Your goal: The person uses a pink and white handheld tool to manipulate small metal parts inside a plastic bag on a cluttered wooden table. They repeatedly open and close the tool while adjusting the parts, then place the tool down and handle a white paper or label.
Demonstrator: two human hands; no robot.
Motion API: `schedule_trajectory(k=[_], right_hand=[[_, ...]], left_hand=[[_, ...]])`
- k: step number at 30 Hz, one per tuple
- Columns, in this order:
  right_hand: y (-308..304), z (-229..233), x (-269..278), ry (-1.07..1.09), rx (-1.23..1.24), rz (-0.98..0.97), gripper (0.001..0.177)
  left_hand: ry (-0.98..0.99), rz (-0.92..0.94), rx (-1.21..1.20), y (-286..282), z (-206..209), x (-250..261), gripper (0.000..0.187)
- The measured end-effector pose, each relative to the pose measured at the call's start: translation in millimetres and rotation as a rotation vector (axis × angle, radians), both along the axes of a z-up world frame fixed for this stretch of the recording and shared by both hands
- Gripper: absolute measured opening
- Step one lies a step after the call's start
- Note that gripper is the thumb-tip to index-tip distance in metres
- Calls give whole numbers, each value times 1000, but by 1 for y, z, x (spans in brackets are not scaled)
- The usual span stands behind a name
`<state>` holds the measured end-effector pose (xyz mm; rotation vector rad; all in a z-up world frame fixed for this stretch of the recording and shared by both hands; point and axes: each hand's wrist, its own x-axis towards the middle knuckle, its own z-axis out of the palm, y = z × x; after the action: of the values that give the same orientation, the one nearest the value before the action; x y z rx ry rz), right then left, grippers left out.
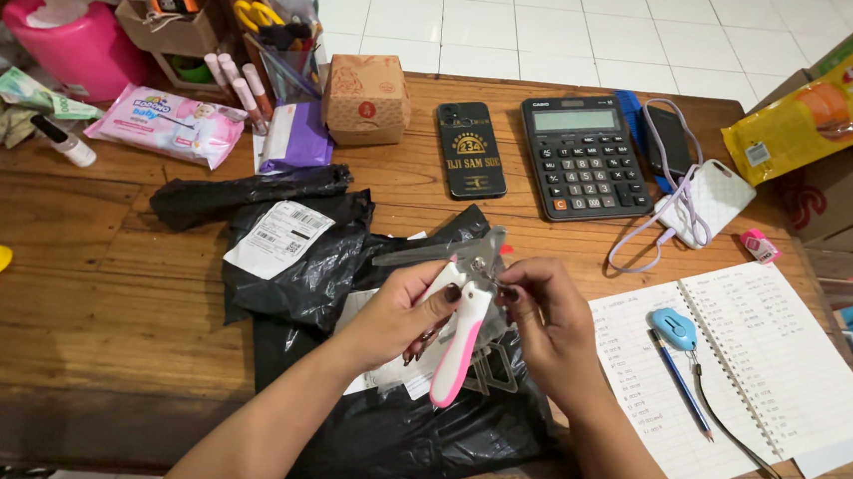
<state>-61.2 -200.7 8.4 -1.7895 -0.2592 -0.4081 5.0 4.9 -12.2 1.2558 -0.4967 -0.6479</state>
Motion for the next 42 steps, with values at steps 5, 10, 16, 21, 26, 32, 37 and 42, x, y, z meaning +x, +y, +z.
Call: schedule_trajectory(k=[5,10,16,21,26,32,37,42], right_hand=[[0,2,0,29,62,60,10],[-2,1,0,-30,125,49,17],[-5,3,-2,89,88,-12,17],[-10,5,5,196,49,-24,9],[-7,2,7,134,8,17,6],[10,-9,7,153,163,-34,11],[14,-17,11,148,248,-40,14],[6,-17,22,237,243,12,14]], left_hand=[[23,5,-2,-1,-4,0,44],[13,30,-35,0,-3,1,45],[-397,166,-50,-3,3,-1,39],[-732,356,261,-2,18,-9,37],[-822,458,404,-2,35,-19,35],[-730,522,308,-4,44,-25,23],[-680,528,308,-2,41,-26,20],[-707,460,392,2,34,-11,20]])
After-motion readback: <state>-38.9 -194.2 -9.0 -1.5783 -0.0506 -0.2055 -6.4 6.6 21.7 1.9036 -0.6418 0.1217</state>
